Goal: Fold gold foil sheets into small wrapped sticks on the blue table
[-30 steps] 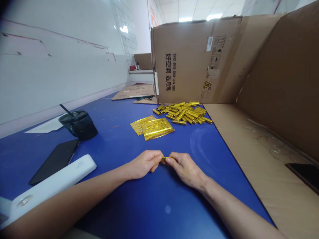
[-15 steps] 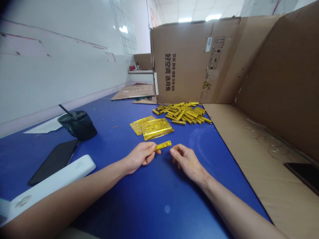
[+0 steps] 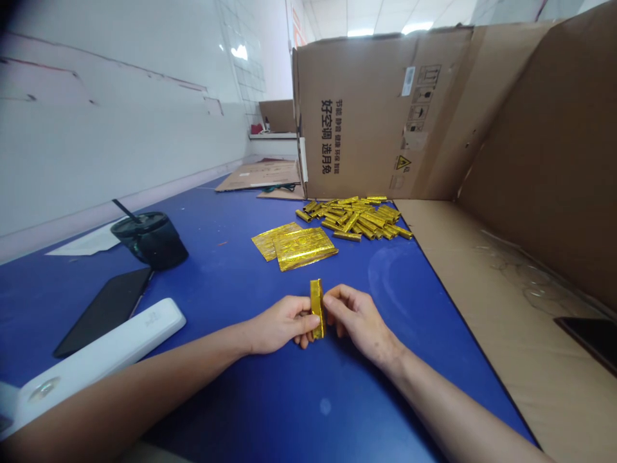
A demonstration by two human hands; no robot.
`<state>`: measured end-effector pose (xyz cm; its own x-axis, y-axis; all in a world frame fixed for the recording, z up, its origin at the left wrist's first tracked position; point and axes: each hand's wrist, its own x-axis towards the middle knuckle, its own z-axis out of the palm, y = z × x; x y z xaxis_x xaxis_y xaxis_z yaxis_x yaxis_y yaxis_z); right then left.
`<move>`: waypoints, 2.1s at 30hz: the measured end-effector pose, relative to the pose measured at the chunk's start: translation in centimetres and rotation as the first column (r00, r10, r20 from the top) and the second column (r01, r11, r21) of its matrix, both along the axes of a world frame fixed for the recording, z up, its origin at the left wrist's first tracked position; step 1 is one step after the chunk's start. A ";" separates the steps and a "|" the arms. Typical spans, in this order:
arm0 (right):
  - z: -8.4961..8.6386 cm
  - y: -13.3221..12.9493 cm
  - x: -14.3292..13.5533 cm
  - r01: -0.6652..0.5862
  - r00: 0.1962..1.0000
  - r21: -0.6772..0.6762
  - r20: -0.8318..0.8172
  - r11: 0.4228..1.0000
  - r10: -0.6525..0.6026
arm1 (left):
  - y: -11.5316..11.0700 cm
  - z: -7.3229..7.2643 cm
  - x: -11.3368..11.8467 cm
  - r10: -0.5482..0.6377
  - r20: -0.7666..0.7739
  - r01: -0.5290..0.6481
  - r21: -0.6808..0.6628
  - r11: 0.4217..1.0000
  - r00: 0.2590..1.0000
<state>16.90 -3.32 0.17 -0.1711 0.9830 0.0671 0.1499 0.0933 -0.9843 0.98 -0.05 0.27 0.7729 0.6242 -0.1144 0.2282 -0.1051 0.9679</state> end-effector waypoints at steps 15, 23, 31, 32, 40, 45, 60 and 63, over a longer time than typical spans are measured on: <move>-0.6 -0.8 -0.7 0.030 0.947 0.155 0.313 0.987 -0.078 | 0.7 -0.8 0.0 0.149 0.146 -0.158 0.055 0.986 0.978; -0.5 -1.2 -0.6 0.061 0.844 0.398 0.469 0.915 -0.261 | 0.9 0.3 0.1 0.286 0.317 -0.292 -0.030 0.956 0.904; -0.9 -0.4 -0.2 0.211 0.948 0.276 0.177 0.938 -0.265 | 1.0 0.5 0.0 0.369 0.383 -0.336 -0.153 0.930 0.847; -0.8 -0.4 -0.2 0.214 0.955 0.256 0.148 0.942 -0.258 | 1.0 0.4 0.0 0.380 0.381 -0.341 -0.169 0.925 0.843; -0.6 0.1 -0.3 0.250 0.967 0.098 0.029 0.963 -0.254 | 1.3 0.2 0.2 0.412 0.394 -0.397 -0.125 0.909 0.822; -0.8 0.3 -0.2 0.189 0.969 0.057 0.151 0.980 -0.196 | 1.3 0.1 0.3 0.405 0.372 -0.402 -0.089 0.911 0.835; -1.2 -0.1 -0.3 0.131 0.959 0.236 0.216 0.963 -0.183 | 1.4 0.6 0.2 0.533 0.276 -0.430 -0.355 0.830 0.800; -0.8 -0.4 -0.2 0.061 0.928 0.332 0.328 0.941 -0.176 | 1.7 0.6 0.0 0.584 0.271 -0.395 -0.520 0.758 0.765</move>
